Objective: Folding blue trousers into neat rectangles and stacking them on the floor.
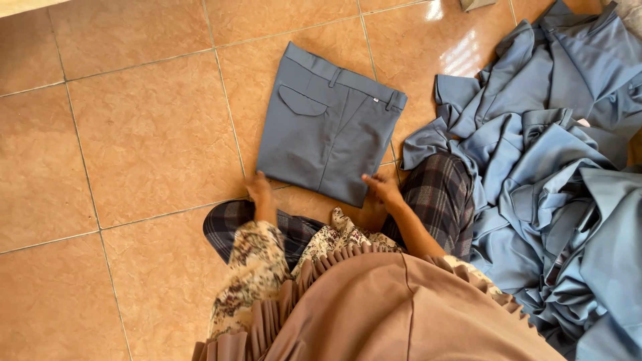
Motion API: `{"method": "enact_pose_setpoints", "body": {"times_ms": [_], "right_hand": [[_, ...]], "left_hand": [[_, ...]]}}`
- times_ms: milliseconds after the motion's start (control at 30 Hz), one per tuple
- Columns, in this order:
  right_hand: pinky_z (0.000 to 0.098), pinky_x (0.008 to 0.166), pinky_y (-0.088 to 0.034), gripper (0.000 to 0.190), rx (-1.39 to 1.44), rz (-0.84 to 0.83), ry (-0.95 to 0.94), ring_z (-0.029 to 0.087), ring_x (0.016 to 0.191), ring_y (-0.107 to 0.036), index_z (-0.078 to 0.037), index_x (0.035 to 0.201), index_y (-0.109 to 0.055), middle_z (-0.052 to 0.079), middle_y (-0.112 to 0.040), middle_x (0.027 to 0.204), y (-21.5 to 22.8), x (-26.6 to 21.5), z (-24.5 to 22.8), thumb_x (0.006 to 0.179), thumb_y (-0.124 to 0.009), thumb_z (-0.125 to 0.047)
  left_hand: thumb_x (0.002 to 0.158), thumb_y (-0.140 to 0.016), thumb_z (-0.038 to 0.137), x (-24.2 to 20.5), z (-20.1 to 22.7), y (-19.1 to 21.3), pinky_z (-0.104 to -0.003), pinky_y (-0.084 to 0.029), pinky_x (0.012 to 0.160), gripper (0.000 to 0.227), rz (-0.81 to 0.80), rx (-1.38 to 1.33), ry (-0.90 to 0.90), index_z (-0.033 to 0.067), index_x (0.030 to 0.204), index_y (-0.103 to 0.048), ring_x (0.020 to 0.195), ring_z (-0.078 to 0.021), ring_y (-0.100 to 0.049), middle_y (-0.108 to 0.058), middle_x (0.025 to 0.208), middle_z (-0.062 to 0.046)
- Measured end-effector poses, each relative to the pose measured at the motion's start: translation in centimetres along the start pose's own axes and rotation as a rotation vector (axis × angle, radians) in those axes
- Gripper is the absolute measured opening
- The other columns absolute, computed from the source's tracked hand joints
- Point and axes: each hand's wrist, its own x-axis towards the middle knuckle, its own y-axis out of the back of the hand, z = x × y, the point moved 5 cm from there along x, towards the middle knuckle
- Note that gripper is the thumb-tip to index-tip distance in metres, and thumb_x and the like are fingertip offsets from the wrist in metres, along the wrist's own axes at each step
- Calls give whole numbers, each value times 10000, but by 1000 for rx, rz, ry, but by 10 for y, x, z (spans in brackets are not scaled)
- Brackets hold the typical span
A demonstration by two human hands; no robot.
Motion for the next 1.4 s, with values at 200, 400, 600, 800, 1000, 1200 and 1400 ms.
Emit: {"method": "enact_pose_setpoints", "body": {"times_ms": [200, 400, 600, 800, 1000, 1200, 1400], "right_hand": [[468, 865, -567, 666, -197, 234, 144, 355, 1050, -704, -89, 1218, -726, 186, -731, 1050, 28, 146, -4, 821, -833, -613], [374, 868, -567, 375, -97, 340, 314, 253, 977, -716, -182, 1222, -727, 88, -736, 956, 33, 128, -81, 856, -803, -172], [453, 908, -557, 415, -301, 447, 192, 317, 1068, -695, -229, 1263, -669, 99, -739, 990, 52, 134, -34, 863, -769, -182], [464, 778, -613, 422, -131, 357, 168, 338, 1024, -716, -122, 1263, -694, 179, -736, 1076, 37, 76, -50, 970, -696, -426], [571, 956, -553, 860, 458, 120, -48, 493, 1333, -510, -30, 1558, -360, 325, -444, 1502, 0, 33, -38, 913, -828, -354], [548, 1083, -499, 901, 840, -41, -136, 414, 1366, -517, -149, 1560, -393, 231, -456, 1506, -5, 108, -10, 847, -941, -209], [460, 893, -651, 380, 864, -28, -137, 306, 966, -788, -64, 1046, -723, 154, -769, 1062, 3, 176, 6, 733, -937, -81]], "left_hand": [[1058, -506, 310, -147, -24, -30, -606, -355, 1078, 697, -426, -255, 401, 229, 1613, -93, 1313, -367, -532, -467, 1435, -156], [998, -646, 310, -153, -67, -72, -611, -478, 1009, 853, -462, -105, 318, 68, 1592, -84, 1251, -481, -578, -348, 1521, -335], [923, -795, 236, -170, -64, -93, -652, -332, 1135, 1081, -440, -314, 412, 43, 1609, 18, 1410, -606, -298, -124, 1601, -339], [890, -830, 110, -193, -41, -102, -683, -117, 1196, 958, -435, -519, 456, 18, 1581, -172, 1482, -544, -197, -211, 1594, -296], [839, -881, 132, -167, -49, -94, -552, -405, 998, 806, -527, -496, 429, 27, 1418, -331, 1138, -313, -511, -453, 1278, -136], [794, -914, 107, -182, 7, -22, -536, -559, 837, 705, -520, -601, 447, 32, 1308, -438, 977, -356, -613, -563, 1145, -153], [776, -927, 134, -188, 39, 28, -592, -582, 828, 770, -543, -720, 380, 67, 1381, -455, 1022, -407, -660, -602, 1191, -173]]}}
